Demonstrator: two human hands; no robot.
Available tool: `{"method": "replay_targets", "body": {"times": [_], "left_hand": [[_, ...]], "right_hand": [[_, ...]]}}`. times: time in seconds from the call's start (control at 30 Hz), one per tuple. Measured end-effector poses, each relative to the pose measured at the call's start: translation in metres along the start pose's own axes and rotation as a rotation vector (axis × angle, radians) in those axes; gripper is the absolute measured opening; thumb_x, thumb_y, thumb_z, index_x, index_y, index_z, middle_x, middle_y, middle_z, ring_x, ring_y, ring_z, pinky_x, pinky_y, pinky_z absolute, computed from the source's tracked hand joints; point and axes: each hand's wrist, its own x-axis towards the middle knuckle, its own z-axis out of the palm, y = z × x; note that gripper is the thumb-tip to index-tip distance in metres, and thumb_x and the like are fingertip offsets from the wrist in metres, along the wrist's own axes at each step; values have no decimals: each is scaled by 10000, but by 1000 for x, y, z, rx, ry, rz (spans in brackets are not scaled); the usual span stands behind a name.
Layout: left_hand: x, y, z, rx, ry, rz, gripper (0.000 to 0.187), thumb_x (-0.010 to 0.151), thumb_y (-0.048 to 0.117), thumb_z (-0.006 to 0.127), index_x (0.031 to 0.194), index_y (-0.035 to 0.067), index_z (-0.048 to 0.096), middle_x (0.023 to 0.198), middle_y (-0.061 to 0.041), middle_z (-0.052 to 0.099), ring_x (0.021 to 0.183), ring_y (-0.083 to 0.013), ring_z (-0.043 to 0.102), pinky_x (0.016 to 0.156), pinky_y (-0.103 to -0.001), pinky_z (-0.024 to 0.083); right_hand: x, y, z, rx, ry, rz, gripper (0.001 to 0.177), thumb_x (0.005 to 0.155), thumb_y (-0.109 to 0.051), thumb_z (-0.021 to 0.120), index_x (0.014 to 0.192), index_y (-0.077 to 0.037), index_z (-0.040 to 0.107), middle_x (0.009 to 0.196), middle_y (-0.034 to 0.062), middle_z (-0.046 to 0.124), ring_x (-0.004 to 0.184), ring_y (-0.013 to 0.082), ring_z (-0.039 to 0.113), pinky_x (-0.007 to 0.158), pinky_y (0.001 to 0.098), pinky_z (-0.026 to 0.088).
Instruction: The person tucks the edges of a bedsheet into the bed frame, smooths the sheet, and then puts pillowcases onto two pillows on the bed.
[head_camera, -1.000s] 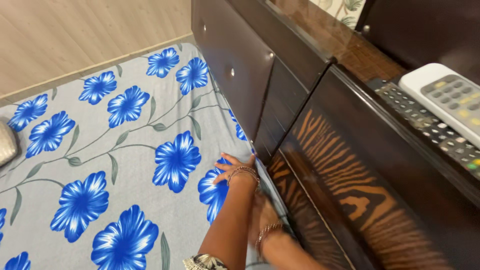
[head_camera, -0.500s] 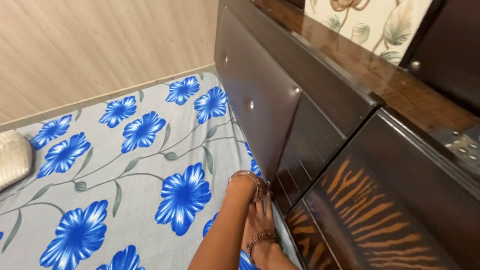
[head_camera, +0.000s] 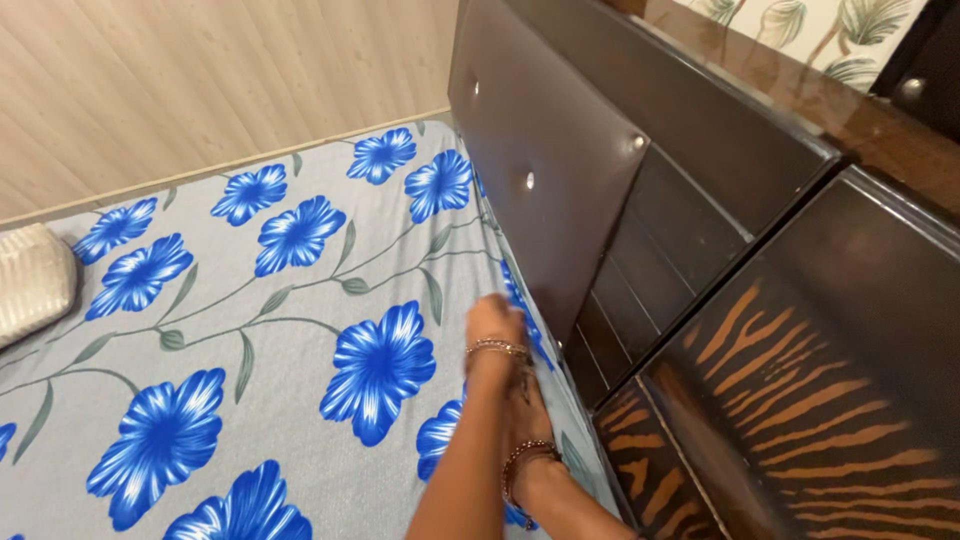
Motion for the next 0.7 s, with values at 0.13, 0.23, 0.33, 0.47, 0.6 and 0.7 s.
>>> {"method": "replay_targets", "body": {"times": [0.13, 0.23, 0.33, 0.47, 0.6, 0.7], "left_hand": [[2, -13, -5, -49, 179, 80, 271, 845, 116, 639, 1103, 35, 639, 1016, -212, 743, 931, -346, 748, 835, -453, 597], [-18, 1, 11, 391, 192, 386, 246, 944, 89, 579, 1167, 124, 678, 1175, -186, 600, 967, -372, 683, 763, -518, 562], [-19, 15, 13, 514, 154, 262, 364, 923, 318, 702, 1115, 13, 649, 1186, -192, 542, 1017, -364, 670, 842, -483, 565], [2, 11, 23, 645, 147, 262, 530, 832, 425, 771, 1140, 9, 654, 1218, -164, 536, 1027, -355, 661, 820, -454, 577], [41, -20, 58, 414, 249, 293, 146, 907, 222, 706, 997, 116, 750, 1052, -92, 661, 989, -266, 681, 818, -398, 558], [53, -72, 85, -671, 8, 83, 211, 1031, 214, 650, 1105, 26, 712, 900, -97, 669, 779, -220, 626, 667, -327, 487]], "right_hand": [[-5, 1, -15, 112, -20, 11, 659, 984, -397, 401, 1512, -6, 355, 1605, 229, 302, 1488, 435, 205, 1184, 621, 63], [-18, 0, -28, 248, -28, -14, 673, 976, -414, 396, 1523, -26, 344, 1612, 217, 288, 1494, 425, 189, 1183, 624, 48], [-27, 1, -33, 297, -31, -20, 687, 968, -431, 392, 1533, -46, 333, 1620, 206, 273, 1499, 416, 172, 1182, 626, 32], [-30, 0, -35, 331, -31, -37, 706, 957, -454, 385, 1547, -72, 318, 1631, 190, 254, 1506, 404, 150, 1181, 629, 11], [-22, 1, -39, 332, -32, -33, 726, 946, -477, 379, 1561, -99, 303, 1641, 174, 235, 1514, 392, 128, 1179, 633, -10], [-18, 2, -38, 330, -38, -33, 741, 938, -494, 375, 1571, -119, 292, 1649, 162, 221, 1519, 382, 111, 1178, 635, -26]]}}
